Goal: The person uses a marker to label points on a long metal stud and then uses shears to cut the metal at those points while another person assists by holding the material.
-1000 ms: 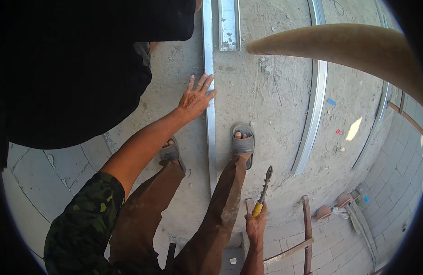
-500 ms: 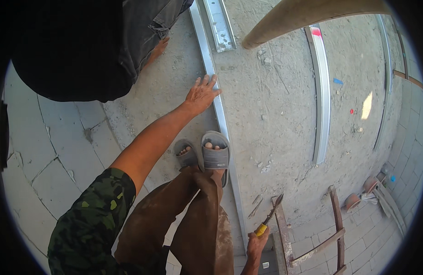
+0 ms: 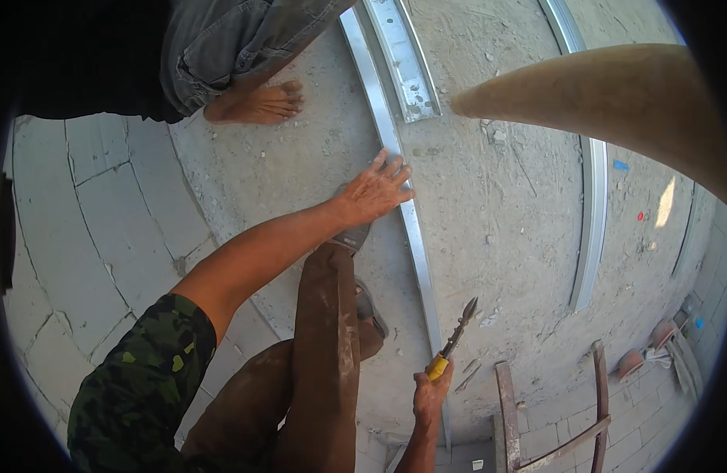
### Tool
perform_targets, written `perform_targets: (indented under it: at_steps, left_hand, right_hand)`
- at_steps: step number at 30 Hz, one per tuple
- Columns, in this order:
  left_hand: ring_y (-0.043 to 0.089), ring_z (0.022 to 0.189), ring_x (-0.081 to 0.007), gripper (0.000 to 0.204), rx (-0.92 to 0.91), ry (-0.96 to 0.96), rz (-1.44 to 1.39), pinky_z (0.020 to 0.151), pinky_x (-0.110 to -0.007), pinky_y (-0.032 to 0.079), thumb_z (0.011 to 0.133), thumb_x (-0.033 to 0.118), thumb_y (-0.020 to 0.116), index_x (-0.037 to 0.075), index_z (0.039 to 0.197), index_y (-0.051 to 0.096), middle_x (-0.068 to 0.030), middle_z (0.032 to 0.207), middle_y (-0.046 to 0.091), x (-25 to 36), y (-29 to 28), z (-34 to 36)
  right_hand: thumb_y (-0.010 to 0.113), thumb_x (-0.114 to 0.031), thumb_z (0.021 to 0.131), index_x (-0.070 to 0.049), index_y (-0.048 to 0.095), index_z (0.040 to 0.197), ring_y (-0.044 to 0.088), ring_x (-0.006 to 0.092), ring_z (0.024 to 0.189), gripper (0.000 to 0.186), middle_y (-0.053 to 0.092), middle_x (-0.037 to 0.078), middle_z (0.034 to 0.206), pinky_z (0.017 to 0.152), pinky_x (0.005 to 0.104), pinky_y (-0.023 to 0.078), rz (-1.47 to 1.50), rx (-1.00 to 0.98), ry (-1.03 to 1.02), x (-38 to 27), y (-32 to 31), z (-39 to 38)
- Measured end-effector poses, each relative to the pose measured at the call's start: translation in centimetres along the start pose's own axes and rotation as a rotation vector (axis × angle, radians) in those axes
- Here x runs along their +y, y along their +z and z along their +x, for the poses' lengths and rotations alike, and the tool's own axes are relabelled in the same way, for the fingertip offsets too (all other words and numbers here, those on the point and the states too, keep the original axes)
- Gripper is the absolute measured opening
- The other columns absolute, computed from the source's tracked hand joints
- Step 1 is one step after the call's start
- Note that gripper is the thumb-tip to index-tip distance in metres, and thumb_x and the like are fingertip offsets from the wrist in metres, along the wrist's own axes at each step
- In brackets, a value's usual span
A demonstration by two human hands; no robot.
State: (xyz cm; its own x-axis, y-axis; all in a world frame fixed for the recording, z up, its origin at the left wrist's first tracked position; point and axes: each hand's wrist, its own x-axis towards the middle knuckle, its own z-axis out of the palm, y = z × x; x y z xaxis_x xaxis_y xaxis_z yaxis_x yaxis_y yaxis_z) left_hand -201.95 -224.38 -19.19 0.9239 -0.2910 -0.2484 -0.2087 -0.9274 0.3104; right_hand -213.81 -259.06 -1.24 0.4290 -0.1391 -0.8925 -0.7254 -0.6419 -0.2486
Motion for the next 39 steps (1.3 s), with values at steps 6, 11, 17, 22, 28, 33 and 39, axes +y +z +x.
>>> perform_targets:
  at_steps: [6,11,17,22,28,33,39]
  left_hand:
    - [0.048,0.126,-0.0301,0.028,0.022,0.132,0.009,0.112,-0.055,0.03,0.084,0.012,0.06,0.02,0.11,0.067,-0.0127,0.12,0.058,-2.8,-0.1,1.5]
    - [0.05,0.122,-0.0276,0.033,-0.053,0.24,-0.047,0.114,-0.052,0.029,0.083,0.011,0.062,0.017,0.115,0.064,-0.011,0.116,0.059,-6.1,-0.5,2.8]
    - [0.055,0.11,-0.023,0.031,0.013,0.337,0.046,0.108,-0.039,0.038,0.081,0.007,0.059,0.002,0.112,0.059,-0.0092,0.105,0.06,-12.4,-2.4,5.5]
    - [0.056,0.1,-0.02,0.026,0.003,0.512,0.122,0.095,-0.033,0.044,0.082,0.008,0.058,0.004,0.108,0.059,-0.0063,0.099,0.06,-15.2,-2.9,7.3]
    - [0.056,0.1,-0.0204,0.034,-0.024,0.618,0.151,0.096,-0.033,0.044,0.083,0.008,0.057,0.003,0.116,0.057,-0.0064,0.101,0.06,-15.6,-2.8,8.3]
    - [0.056,0.106,-0.0214,0.044,-0.087,0.644,0.203,0.099,-0.035,0.043,0.084,0.008,0.058,0.002,0.127,0.053,-0.0085,0.107,0.06,-16.2,-3.1,8.2]
    - [0.055,0.097,-0.0186,0.033,-0.076,0.741,0.267,0.088,-0.032,0.045,0.086,0.013,0.055,0.002,0.116,0.058,-0.0066,0.1,0.059,-16.7,-2.9,9.0]
  right_hand:
    - [0.059,-0.008,0.068,0.002,0.041,0.129,0.051,0.0185,0.078,0.065,0.049,0.009,0.092,0.072,0.0307,0.047,0.132,0.008,-0.013,-5.6,5.1,1.6]
    - [0.058,-0.008,0.067,-0.001,0.048,0.107,0.052,0.018,0.07,0.042,0.052,0.008,0.084,0.064,0.0308,0.048,0.142,0.027,-0.05,-9.1,8.8,3.0]
    - [0.059,-0.007,0.068,0.0,0.046,0.121,0.052,0.0187,0.084,0.056,0.051,0.008,0.092,0.074,0.0317,0.047,0.211,-0.016,0.081,-13.3,11.1,2.9]
    - [0.058,-0.006,0.067,-0.002,0.045,0.127,0.057,0.0223,0.09,0.061,0.055,0.012,0.101,0.083,0.0369,0.048,0.619,-0.018,0.158,-15.4,14.0,2.0]
    - [0.059,-0.005,0.067,-0.006,0.03,0.145,0.058,0.028,0.099,0.083,0.055,0.017,0.111,0.091,0.0436,0.047,0.964,-0.121,0.258,-18.1,17.4,1.2]
    - [0.06,-0.003,0.065,-0.002,0.04,0.134,0.056,0.0249,0.099,0.072,0.054,0.013,0.107,0.088,0.0399,0.047,0.851,-0.219,0.169,-18.4,18.0,2.8]
    - [0.061,-0.005,0.066,-0.001,0.047,0.127,0.055,0.0227,0.102,0.063,0.053,0.011,0.108,0.088,0.0371,0.047,0.689,-0.151,0.048,-17.3,16.3,4.5]
